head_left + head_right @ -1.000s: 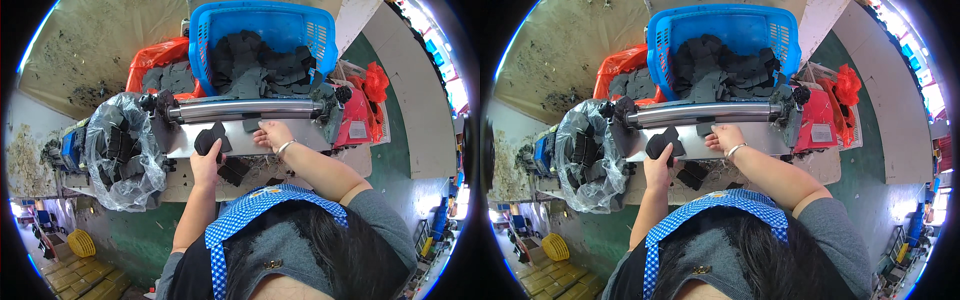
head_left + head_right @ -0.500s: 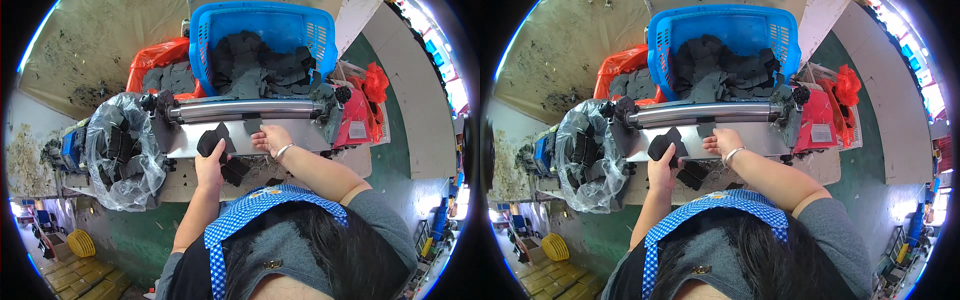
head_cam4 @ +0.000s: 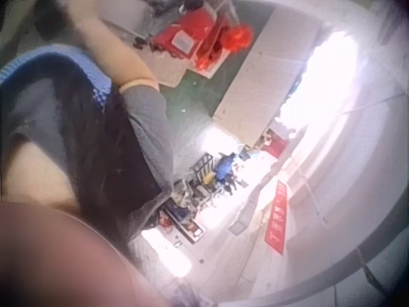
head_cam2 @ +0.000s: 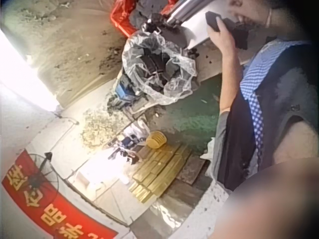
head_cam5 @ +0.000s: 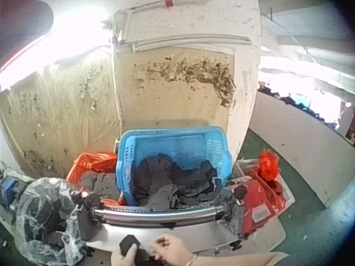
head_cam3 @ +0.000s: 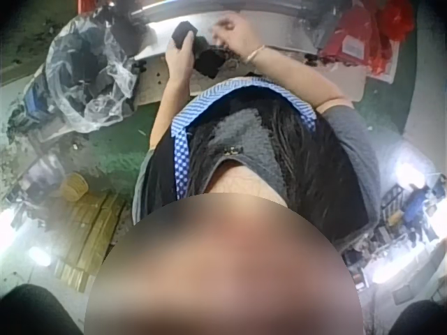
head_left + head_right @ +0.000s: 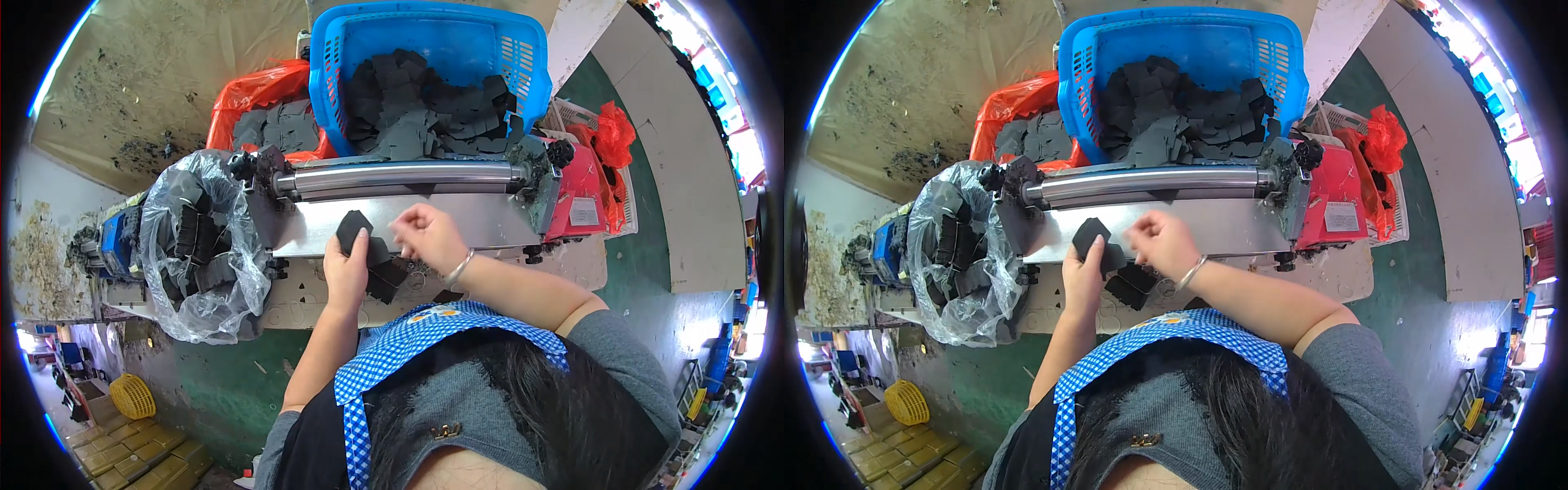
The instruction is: The recorder feeds small black leather pieces through a splitting machine to thin them.
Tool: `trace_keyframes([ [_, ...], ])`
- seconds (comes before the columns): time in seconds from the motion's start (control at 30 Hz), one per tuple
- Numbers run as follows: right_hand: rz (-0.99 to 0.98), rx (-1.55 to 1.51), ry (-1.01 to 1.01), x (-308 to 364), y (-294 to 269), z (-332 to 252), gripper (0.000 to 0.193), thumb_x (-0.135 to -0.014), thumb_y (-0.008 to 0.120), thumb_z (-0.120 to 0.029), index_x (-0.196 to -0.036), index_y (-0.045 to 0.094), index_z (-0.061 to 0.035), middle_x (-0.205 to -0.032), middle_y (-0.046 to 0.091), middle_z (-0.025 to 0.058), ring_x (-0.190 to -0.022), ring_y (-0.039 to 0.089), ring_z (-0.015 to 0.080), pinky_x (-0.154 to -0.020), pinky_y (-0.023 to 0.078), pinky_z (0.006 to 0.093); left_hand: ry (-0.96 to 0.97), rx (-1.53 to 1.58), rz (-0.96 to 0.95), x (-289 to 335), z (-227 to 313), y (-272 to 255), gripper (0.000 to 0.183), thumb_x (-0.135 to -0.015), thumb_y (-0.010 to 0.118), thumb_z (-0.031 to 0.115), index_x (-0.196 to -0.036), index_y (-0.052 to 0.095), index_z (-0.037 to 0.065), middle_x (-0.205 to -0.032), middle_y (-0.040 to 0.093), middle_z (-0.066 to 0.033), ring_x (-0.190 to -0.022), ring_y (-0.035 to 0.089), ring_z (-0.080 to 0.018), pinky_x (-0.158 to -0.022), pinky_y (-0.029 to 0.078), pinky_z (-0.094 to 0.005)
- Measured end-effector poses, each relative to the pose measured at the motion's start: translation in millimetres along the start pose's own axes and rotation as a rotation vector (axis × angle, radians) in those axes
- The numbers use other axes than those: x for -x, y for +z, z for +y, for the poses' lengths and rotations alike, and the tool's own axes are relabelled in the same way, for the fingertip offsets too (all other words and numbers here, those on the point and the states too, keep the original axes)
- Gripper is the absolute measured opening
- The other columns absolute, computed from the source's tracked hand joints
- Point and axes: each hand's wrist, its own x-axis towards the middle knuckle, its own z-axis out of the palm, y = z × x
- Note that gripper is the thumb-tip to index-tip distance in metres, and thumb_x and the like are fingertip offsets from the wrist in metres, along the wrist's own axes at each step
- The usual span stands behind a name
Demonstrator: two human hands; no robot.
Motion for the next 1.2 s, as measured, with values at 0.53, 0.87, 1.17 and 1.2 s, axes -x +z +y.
trace_keyframes([
  [0.53, -0.09, 0.36, -0.484, 9.7, 6.4, 7.5, 0.036, -0.075, 0.072, -0.015, -0.108, 0.063, -0.0019, -0.098, 0.061, 0.0101, -0.075, 0.062, 0.0154, -0.068, 0.052, 0.0269, -0.349, 0.403, -0.304, 5.6, 32.0, -19.8, 0.016, -0.082, 0.065, 0.006, -0.096, 0.064, -0.003, -0.088, 0.065, -0.0077, -0.075, 0.062, -0.0127, -0.066, 0.053, -0.025],
  [0.87, 0.192, -0.289, 0.356, -30.2, -23.9, 22.5, 0.024, -0.093, 0.047, -0.021, -0.091, 0.057, 0.0007, -0.076, 0.061, 0.0125, -0.062, 0.061, 0.0179, -0.053, 0.051, 0.0256, 0.04, -0.175, 0.006, 5.4, 29.5, -25.6, 0.02, -0.08, 0.068, 0.015, -0.081, 0.062, -0.004, -0.068, 0.06, -0.0004, -0.057, 0.049, -0.0038, -0.052, 0.042, -0.0207],
  [1.17, -0.122, 0.302, -0.225, 1.1, 8.2, 11.0, 0.026, -0.08, 0.068, -0.022, -0.091, 0.066, 0.0015, -0.078, 0.067, 0.0094, -0.069, 0.065, 0.0146, -0.064, 0.051, 0.0258, -0.157, 0.117, -0.167, 9.1, 22.5, -6.9, 0.011, -0.082, 0.068, 0.012, -0.085, 0.065, 0.002, -0.07, 0.06, 0.0009, -0.052, 0.047, -0.0032, -0.047, 0.034, -0.0174],
  [1.2, -0.119, 0.303, -0.225, -0.8, 4.7, 11.6, 0.026, -0.08, 0.068, -0.022, -0.091, 0.066, 0.0015, -0.078, 0.067, 0.0094, -0.069, 0.065, 0.0146, -0.064, 0.051, 0.0258, -0.157, 0.117, -0.17, 8.6, 24.1, -5.2, 0.011, -0.082, 0.068, 0.012, -0.085, 0.065, 0.002, -0.07, 0.06, 0.0009, -0.052, 0.047, -0.0032, -0.047, 0.034, -0.0174],
])
